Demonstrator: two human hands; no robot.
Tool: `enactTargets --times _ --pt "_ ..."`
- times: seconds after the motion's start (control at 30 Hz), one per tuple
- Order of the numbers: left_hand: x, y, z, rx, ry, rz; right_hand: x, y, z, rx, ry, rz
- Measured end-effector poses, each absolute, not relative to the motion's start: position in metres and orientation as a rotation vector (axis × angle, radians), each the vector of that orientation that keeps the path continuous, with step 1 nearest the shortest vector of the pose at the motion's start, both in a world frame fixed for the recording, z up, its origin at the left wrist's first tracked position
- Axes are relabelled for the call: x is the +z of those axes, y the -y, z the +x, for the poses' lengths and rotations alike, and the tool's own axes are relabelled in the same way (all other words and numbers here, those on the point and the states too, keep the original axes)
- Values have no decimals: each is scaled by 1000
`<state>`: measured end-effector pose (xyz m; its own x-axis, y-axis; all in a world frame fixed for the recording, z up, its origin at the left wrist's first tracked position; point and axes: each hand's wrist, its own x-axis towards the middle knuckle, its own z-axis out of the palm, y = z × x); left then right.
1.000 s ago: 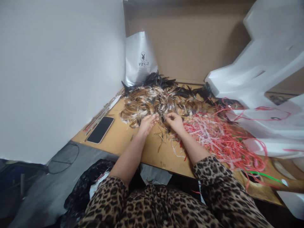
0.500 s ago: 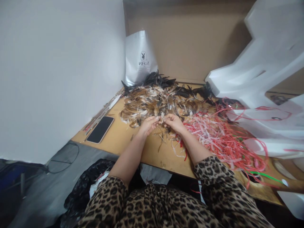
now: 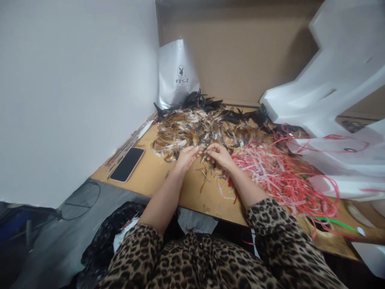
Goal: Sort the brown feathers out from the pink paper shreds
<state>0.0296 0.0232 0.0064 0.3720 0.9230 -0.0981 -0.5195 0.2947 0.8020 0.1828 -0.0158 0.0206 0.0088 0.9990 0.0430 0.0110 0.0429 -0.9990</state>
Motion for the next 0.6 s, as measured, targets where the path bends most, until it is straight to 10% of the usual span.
enactTargets --times 0.3,0.6 --pt "9 -20 24 870 -642 972 25 10 202 542 1502 -1156" --pt "12 -14 20 654 -607 1096 23 16 214 1374 1493 -1209"
